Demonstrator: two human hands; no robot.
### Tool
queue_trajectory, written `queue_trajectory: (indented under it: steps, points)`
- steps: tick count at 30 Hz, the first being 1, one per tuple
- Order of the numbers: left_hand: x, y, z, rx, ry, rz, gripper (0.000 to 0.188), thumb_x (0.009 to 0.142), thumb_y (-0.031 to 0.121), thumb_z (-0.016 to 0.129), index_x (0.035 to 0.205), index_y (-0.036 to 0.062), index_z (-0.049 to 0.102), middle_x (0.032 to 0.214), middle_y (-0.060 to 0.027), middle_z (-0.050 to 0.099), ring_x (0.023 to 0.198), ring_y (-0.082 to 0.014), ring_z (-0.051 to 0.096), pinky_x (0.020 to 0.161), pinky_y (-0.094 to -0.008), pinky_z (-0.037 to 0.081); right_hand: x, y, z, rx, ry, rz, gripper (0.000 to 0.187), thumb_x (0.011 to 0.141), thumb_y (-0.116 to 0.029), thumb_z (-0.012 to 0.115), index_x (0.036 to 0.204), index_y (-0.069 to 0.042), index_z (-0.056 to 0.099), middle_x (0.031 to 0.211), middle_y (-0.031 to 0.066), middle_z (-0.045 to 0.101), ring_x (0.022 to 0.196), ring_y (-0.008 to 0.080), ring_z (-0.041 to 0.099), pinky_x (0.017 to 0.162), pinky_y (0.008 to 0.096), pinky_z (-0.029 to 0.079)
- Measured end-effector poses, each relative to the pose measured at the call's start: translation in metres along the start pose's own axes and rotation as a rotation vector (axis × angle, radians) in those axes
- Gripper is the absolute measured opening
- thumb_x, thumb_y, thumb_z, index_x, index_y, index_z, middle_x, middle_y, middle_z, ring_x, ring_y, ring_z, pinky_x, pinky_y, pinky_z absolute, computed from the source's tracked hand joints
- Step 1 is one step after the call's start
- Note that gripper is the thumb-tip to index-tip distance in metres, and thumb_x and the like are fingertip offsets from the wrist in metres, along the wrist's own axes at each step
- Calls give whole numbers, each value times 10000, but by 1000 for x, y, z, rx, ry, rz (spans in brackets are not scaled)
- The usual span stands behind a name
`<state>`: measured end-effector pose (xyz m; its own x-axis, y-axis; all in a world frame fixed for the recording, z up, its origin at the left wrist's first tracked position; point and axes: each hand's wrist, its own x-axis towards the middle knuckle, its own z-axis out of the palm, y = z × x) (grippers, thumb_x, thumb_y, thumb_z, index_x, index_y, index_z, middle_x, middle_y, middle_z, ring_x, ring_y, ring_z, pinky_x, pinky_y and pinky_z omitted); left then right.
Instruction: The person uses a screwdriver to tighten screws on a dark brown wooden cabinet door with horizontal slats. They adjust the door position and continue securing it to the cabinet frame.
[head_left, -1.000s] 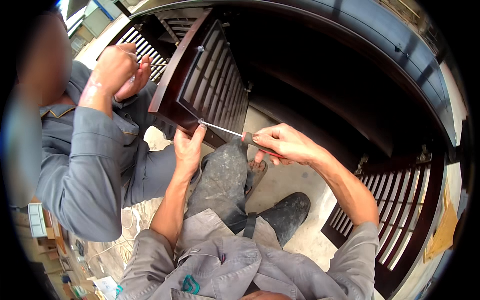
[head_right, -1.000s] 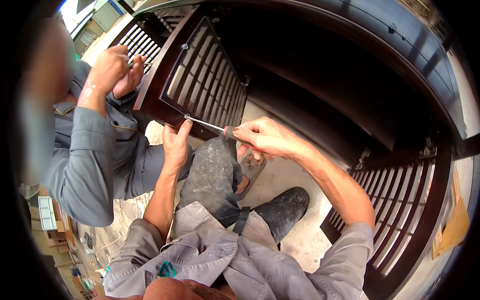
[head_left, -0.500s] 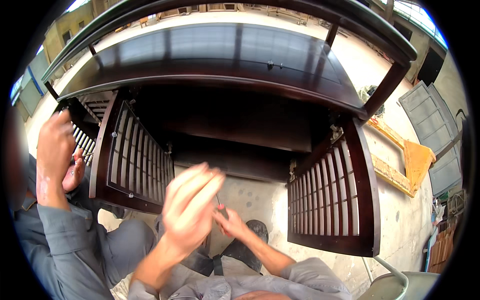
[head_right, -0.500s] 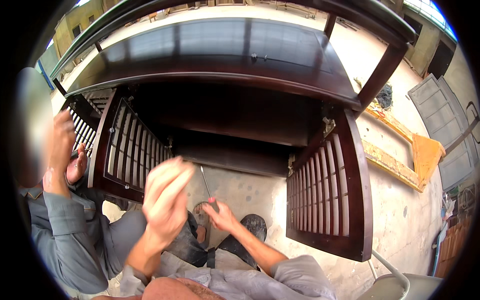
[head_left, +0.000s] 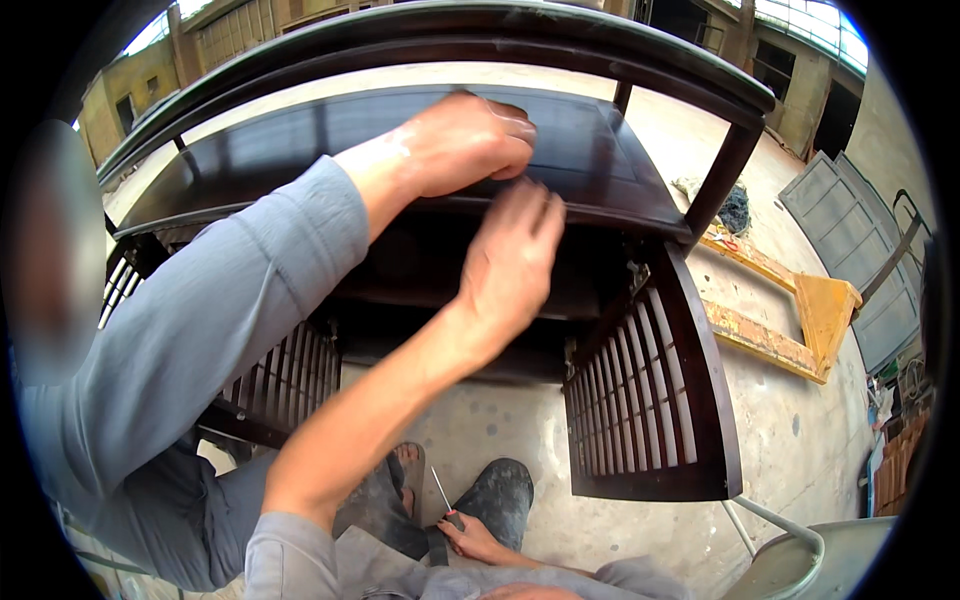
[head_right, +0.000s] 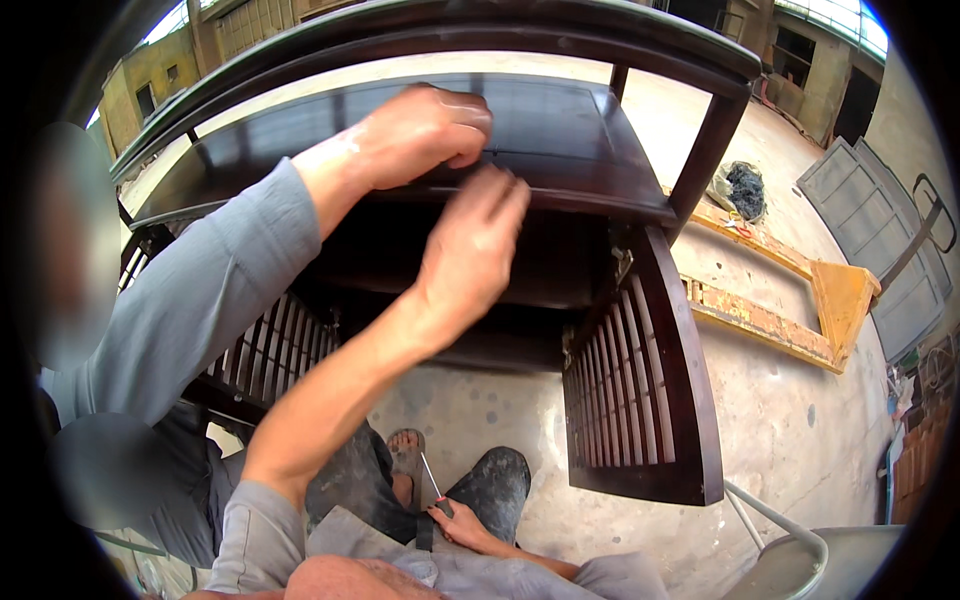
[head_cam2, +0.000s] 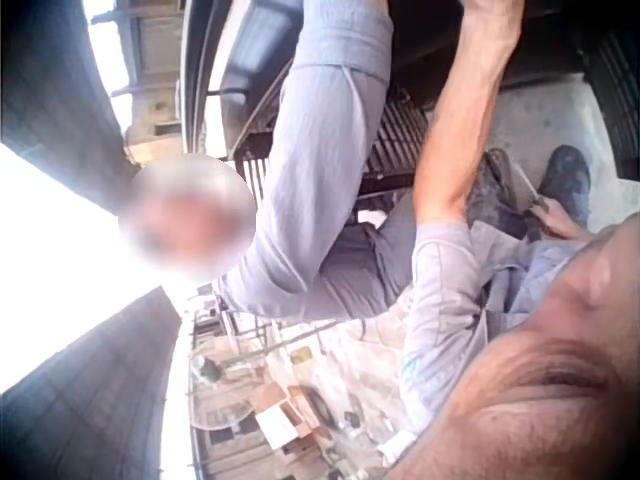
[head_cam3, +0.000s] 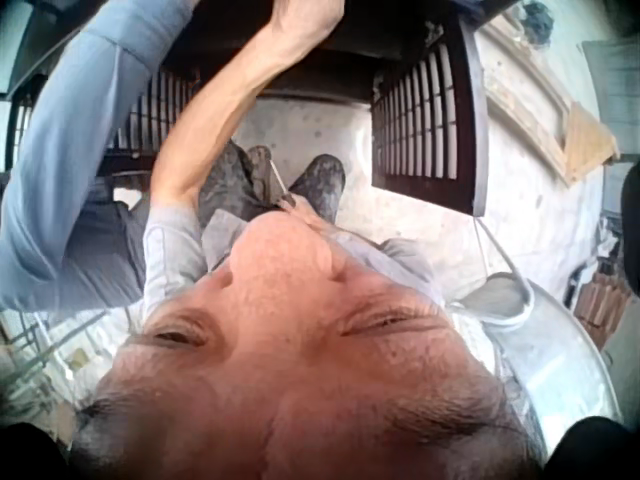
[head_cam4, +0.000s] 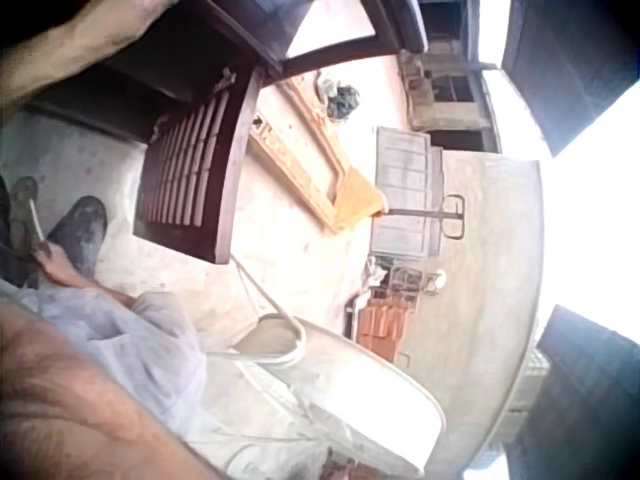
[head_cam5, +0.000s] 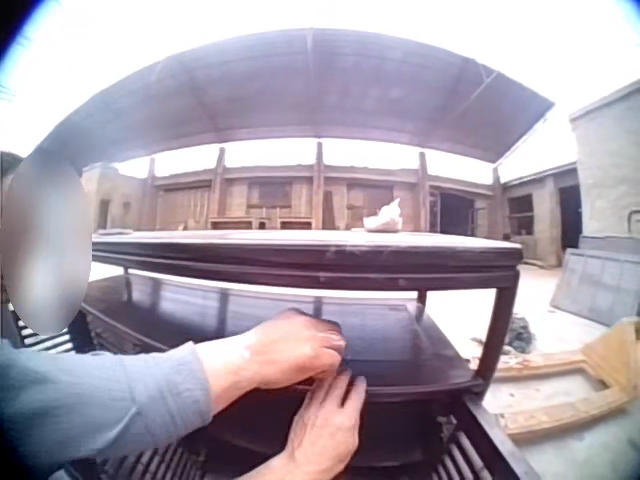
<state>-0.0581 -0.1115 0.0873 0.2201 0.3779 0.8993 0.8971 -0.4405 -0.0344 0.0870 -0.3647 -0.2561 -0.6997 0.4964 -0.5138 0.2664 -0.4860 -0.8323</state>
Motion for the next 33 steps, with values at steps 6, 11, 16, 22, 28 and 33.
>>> queue_trajectory:
  steps: [6, 11, 16, 22, 28, 33]
  points:
    - [-41, 44, -18, -144, -148, -33, 418, 764, -47, 654, 1178, -46, 603, 1289, -237, 541, 1255, -410, 500, 1052, -466, 435, -3, -6, -8, 77, 35, 46, 297, 977, -346, 589, 1077, -68, 559, 592, 6, 510, 460, 94, 479, 398, 252, 362]
    - [-107, 49, -83, -223, -180, -248, 351, 748, -40, 672, 1098, -45, 651, 1232, -198, 598, 1217, -388, 543, 1004, -451, 470, 7, -7, -7, 133, 8, 77, 245, 1005, -309, 513, 1060, -70, 507, 690, 40, 546, 541, 127, 531, 482, 270, 444]
    - [-209, 58, -176, 64, -85, -730, 393, 799, -33, 613, 1191, -56, 593, 1196, -210, 603, 1202, -370, 546, 1014, -433, 438, 24, -29, -28, 295, -19, -70, 347, 1020, -220, 376, 1318, -50, 427, 834, 50, 542, 633, 130, 534, 562, 257, 476]
    - [-305, 52, -229, 307, 278, -1170, 629, 961, 75, 511, 1480, -65, 186, 1510, -243, 255, 1438, -327, 253, 1198, -432, 208, 50, -84, -39, 158, -104, -227, 386, 1007, -224, 434, 1347, -41, 447, 846, 35, 510, 632, 115, 514, 550, 254, 465]
    - [-290, -11, -249, 310, 480, -1146, 657, 990, 105, 507, 1495, -87, 132, 1545, -257, 221, 1455, -294, 233, 1190, -371, 186, 53, -133, -41, 51, -164, -220, 447, 1034, -286, 409, 1411, -49, 440, 850, 45, 562, 567, 83, 520, 428, 209, 397]
    - [-303, -30, -265, 89, 574, -1259, 548, 976, 72, 543, 1439, -82, 293, 1430, -182, 453, 1325, -219, 443, 1115, -330, 314, 63, -192, -39, -93, -299, -352, 461, 1008, -272, 435, 1401, -36, 486, 846, 51, 637, 562, 83, 510, 470, 236, 417]
